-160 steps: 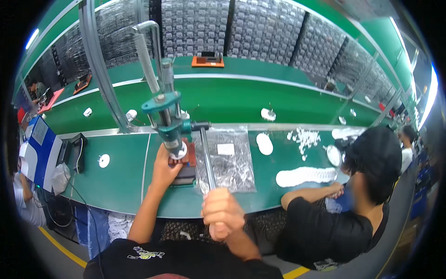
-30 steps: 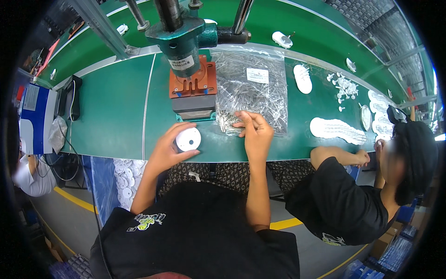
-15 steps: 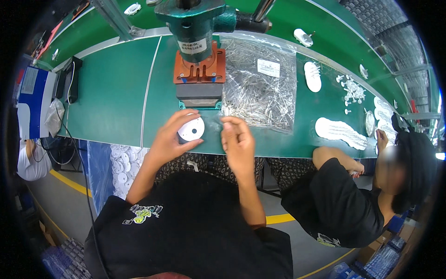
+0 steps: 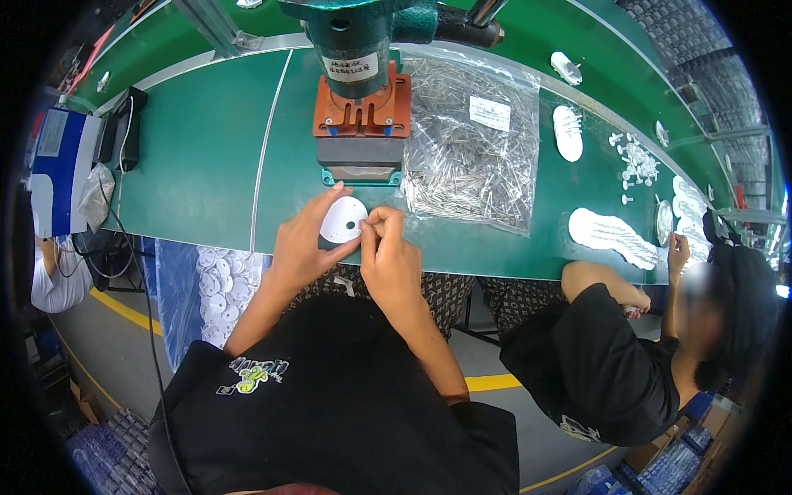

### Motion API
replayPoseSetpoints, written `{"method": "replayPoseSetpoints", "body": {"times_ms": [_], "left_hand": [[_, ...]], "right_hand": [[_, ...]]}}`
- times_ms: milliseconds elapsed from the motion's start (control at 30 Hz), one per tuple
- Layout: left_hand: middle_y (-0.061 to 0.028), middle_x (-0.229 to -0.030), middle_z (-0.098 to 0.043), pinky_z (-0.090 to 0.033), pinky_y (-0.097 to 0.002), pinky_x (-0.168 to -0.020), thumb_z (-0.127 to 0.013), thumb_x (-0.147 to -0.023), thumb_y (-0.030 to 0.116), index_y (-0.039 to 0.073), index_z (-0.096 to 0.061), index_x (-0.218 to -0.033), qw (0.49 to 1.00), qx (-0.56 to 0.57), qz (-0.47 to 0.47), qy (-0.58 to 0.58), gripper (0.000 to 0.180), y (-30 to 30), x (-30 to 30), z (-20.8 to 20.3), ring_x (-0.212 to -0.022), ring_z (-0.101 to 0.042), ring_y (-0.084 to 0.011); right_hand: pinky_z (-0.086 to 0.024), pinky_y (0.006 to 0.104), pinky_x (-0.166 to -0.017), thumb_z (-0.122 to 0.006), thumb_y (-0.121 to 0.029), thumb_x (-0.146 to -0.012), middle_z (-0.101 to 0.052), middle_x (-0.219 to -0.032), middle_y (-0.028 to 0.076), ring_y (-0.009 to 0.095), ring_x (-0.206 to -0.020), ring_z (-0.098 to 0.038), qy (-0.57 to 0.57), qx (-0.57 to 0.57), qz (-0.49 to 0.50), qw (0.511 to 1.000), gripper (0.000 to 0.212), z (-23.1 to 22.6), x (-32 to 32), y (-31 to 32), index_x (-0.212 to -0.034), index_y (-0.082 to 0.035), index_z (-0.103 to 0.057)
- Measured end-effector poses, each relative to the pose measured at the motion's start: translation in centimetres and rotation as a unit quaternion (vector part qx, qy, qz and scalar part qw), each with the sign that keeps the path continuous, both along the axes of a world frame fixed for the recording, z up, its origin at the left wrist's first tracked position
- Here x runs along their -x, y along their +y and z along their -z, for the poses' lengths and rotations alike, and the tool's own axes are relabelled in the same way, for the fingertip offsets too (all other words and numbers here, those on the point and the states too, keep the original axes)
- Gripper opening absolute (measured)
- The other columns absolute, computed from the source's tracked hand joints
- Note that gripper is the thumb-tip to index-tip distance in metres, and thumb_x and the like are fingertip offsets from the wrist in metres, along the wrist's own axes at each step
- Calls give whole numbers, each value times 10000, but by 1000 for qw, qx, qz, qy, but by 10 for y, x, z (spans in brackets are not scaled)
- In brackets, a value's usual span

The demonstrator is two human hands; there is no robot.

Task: Manually assemble components on an electronics assembly line using a press machine.

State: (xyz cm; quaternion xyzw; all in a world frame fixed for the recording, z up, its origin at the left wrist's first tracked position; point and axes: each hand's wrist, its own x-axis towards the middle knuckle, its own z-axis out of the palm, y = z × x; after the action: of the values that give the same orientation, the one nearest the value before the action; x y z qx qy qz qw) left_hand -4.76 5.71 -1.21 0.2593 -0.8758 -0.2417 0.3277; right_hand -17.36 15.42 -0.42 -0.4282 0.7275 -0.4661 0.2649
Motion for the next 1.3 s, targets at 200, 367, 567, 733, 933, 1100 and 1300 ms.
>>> {"method": "replayPoseSetpoints", "body": {"times_ms": [200,367,567,733,933,1100,1300], "left_hand": [[-141,-1277,-644,-577,-374,-809,-841,-746,200,34,-463,-1421,1000,-15,-2,-1,791,0,-1,0,-1062,-675,-303],[-134,-1282,-644,-573,-374,-827,-841,-741,192,48,-468,-1422,999,-35,-9,-1,789,0,0,-3,-1070,-672,-298],[-105,-1298,-641,-563,-372,-865,-838,-735,160,52,-454,-1432,999,-38,6,2,802,-1,1,-4,-1118,-656,-292],[-109,-1314,-630,-554,-374,-890,-845,-721,152,71,-440,-1442,995,-101,-18,-2,831,1,0,-5,-1150,-641,-308],[-120,-1323,-615,-544,-386,-885,-846,-716,145,70,-474,-1406,993,-117,-24,-5,787,3,0,-6,-1145,-630,-328],[-120,-1250,-617,-522,-415,-896,-845,-719,143,58,-589,-1261,1000,4,-27,-11,605,-6,-3,-8,-1092,-616,-343],[-116,-1188,-625,-499,-421,-907,-810,-756,106,53,-693,-1110,1000,16,-7,-10,377,-5,-11,-8,-1076,-608,-342]], "right_hand": [[-408,292,-551,-575,-80,-1004,-588,-683,100,117,-593,-514,-62,16,-3,998,180,3,2,0,-1092,-25,-428],[-473,388,-559,-603,-83,-973,-659,-734,141,318,-648,-673,-12,-6,-3,1000,188,-5,2,-2,-1078,-33,-455],[-461,445,-528,-553,-88,-979,-640,-720,174,375,-638,-652,200,-45,-46,978,152,-21,-2,-8,-1060,-46,-431],[-478,495,-549,-527,-92,-978,-649,-733,186,406,-672,-656,214,-37,-76,973,138,-21,2,-16,-1051,-52,-418],[-471,486,-541,-553,-99,-973,-637,-717,172,390,-646,-644,204,-25,-33,978,169,-10,-7,-21,-1048,-54,-409],[-357,344,-460,-712,-210,-923,-435,-563,52,175,-470,-435,-69,42,27,996,344,-4,7,-11,-1005,-43,-423],[-322,282,-453,-692,-98,-924,-423,-568,2,87,-489,-365,65,170,116,976,221,29,42,35,-832,-31,-502]]}}
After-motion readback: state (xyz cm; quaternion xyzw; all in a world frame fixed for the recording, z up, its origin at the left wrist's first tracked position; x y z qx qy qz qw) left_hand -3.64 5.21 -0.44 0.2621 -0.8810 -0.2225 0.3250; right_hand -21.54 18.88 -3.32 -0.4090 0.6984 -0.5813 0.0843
